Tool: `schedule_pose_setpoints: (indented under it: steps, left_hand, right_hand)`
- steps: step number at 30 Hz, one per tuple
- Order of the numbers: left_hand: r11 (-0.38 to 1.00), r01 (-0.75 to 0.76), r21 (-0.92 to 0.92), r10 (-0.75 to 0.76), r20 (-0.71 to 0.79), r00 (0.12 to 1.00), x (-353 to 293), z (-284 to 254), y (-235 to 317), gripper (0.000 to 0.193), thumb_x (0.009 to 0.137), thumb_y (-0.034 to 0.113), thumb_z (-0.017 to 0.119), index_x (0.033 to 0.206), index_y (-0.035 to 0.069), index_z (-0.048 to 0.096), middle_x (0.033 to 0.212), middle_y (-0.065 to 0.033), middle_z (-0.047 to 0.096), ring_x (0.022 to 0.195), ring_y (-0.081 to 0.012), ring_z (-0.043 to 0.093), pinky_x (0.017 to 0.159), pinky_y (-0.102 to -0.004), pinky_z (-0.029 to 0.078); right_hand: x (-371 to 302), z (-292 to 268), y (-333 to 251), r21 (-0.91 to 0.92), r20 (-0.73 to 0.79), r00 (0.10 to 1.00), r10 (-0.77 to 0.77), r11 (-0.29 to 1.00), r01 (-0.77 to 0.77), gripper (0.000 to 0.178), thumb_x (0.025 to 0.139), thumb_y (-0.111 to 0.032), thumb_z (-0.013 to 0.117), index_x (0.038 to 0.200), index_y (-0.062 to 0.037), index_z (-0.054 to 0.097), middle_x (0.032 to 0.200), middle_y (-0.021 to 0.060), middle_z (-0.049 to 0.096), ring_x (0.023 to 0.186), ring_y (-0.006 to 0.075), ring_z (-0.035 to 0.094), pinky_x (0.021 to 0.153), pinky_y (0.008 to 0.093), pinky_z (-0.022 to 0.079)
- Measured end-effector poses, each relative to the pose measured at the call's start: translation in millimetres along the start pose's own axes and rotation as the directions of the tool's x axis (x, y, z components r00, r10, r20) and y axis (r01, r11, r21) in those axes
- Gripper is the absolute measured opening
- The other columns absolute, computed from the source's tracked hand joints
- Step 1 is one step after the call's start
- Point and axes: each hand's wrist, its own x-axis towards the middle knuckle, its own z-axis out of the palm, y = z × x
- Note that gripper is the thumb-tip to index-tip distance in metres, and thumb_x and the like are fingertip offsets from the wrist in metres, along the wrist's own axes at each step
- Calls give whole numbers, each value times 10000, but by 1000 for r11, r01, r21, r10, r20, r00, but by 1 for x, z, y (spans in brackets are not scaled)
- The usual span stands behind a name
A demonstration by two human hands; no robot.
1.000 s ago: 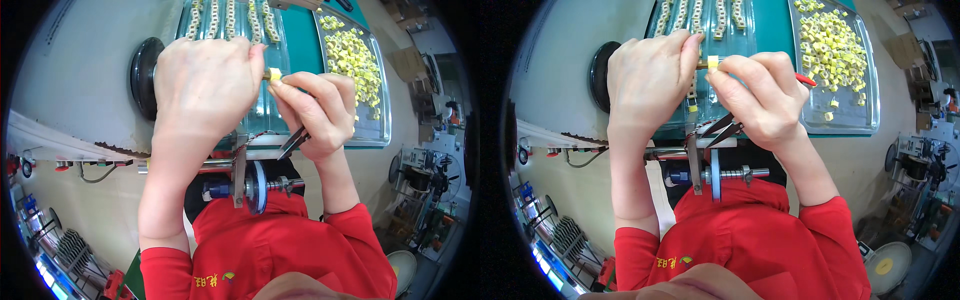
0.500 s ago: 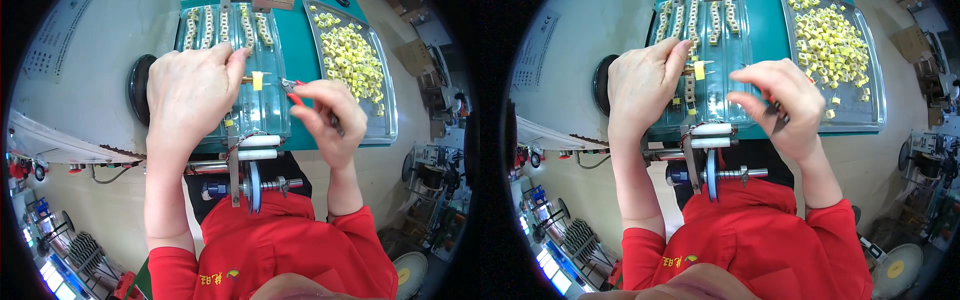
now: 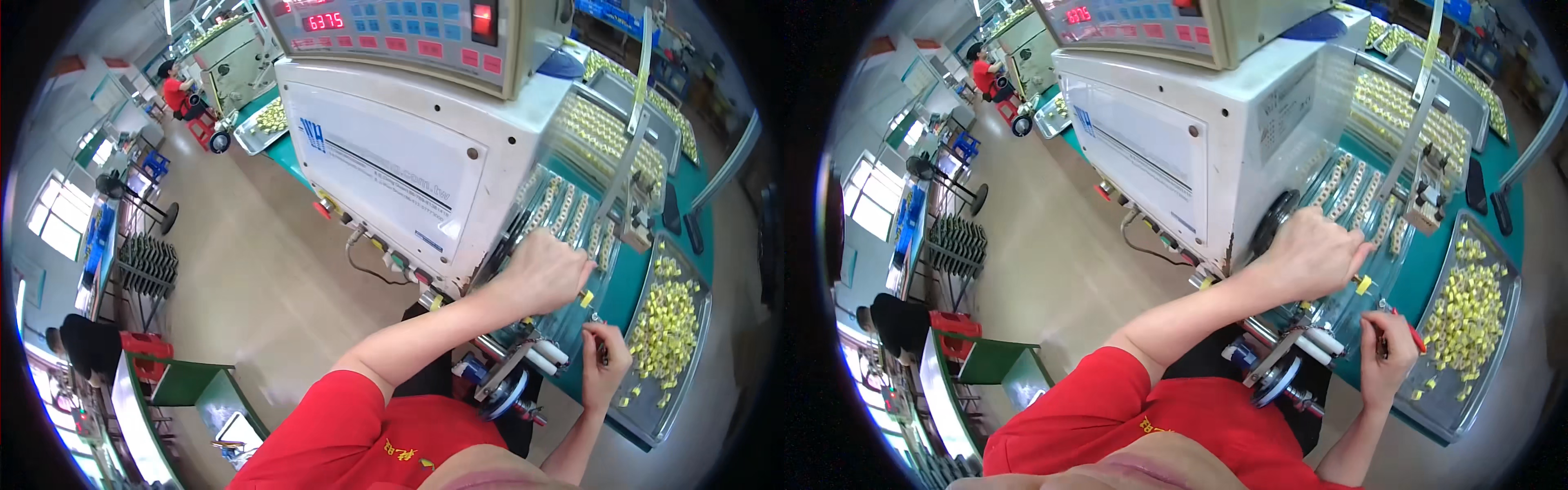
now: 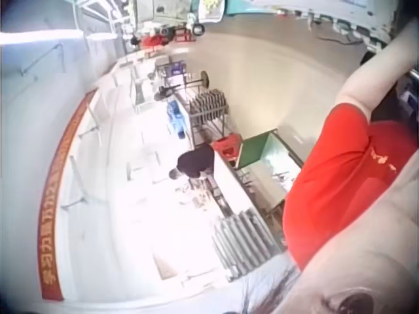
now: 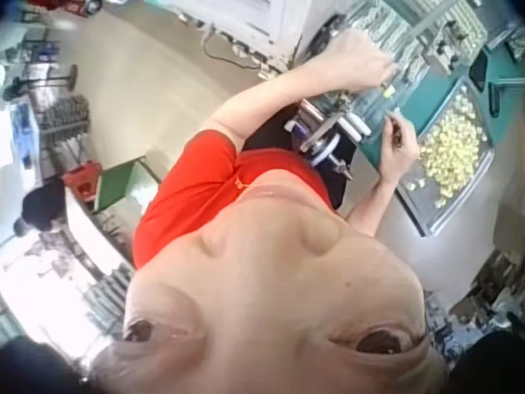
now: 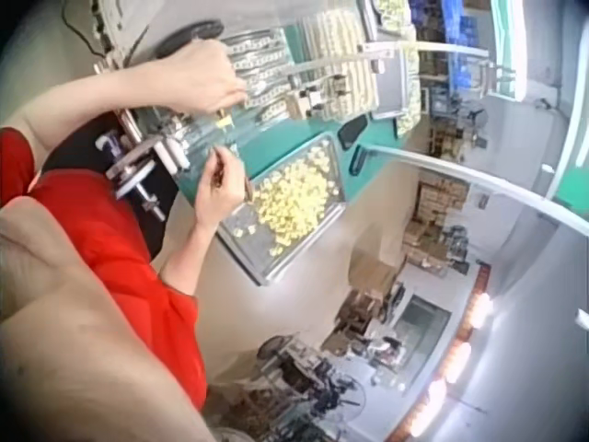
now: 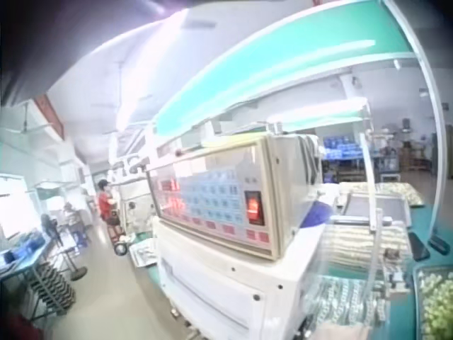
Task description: Assembling small electronic components on a production line using specialized machinery and hand tools.
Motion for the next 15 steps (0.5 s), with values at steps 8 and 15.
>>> schedule_pose_setpoints:
  steps: [8, 15]
  left_hand:
    - [1000, 1, 9, -1, -20, 1000, -2, 4, 0, 358, 949, 297, 511, 696, 94, 663, 559, -93, 626, 523, -284, 627, 638, -406, 467]
    - [995, -103, 7, 103, -114, 988, 1, 11, -4, 302, 901, 265, 566, 670, 97, 664, 513, -99, 595, 492, -285, 630, 526, -410, 500]
  right_hand:
    - [-11, 1, -1, 51, 14, 999, 53, 997, -53, 84, 814, 29, 683, 888, -6, 663, 761, 53, 609, 645, 116, 536, 610, 240, 426]
    - [-18, 15, 13, 28, 66, 998, 9, 1000, -11, 69, 829, 40, 649, 893, 13, 652, 814, 77, 649, 715, 127, 600, 671, 248, 473]
